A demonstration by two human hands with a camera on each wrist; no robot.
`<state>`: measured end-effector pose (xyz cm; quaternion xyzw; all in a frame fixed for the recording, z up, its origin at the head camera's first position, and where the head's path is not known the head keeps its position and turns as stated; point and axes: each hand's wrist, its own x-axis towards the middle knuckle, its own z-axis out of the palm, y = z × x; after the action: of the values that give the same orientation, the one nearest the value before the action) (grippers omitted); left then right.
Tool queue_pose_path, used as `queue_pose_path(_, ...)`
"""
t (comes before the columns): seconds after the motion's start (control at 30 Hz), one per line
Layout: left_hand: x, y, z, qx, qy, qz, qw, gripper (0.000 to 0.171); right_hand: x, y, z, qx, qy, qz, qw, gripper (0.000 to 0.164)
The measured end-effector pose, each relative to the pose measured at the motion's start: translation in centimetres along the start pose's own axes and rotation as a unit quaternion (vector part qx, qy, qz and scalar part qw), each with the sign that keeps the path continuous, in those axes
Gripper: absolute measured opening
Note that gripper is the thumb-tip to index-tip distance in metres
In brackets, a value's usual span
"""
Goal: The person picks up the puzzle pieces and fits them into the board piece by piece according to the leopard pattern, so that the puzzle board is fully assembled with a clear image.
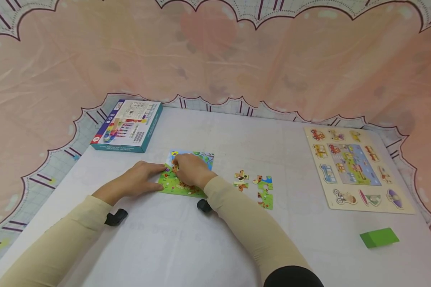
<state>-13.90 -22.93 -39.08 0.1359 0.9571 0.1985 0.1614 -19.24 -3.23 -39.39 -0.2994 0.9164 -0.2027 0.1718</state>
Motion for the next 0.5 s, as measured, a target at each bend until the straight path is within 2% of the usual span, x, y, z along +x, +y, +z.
queue_pose_path(0.2,0.08,-0.06,0.08,-0.001,0.002,0.004,1.0,0.066,0.06,-0.05,0.03,0.002,0.002,0.007,1.0,0.036)
queue_pose_path(0.5,0.12,-0.14,0.14,0.003,0.004,0.005,1.0,0.066,-0.07,-0.05,0.2,0.005,0.003,0.012,1.0,0.044)
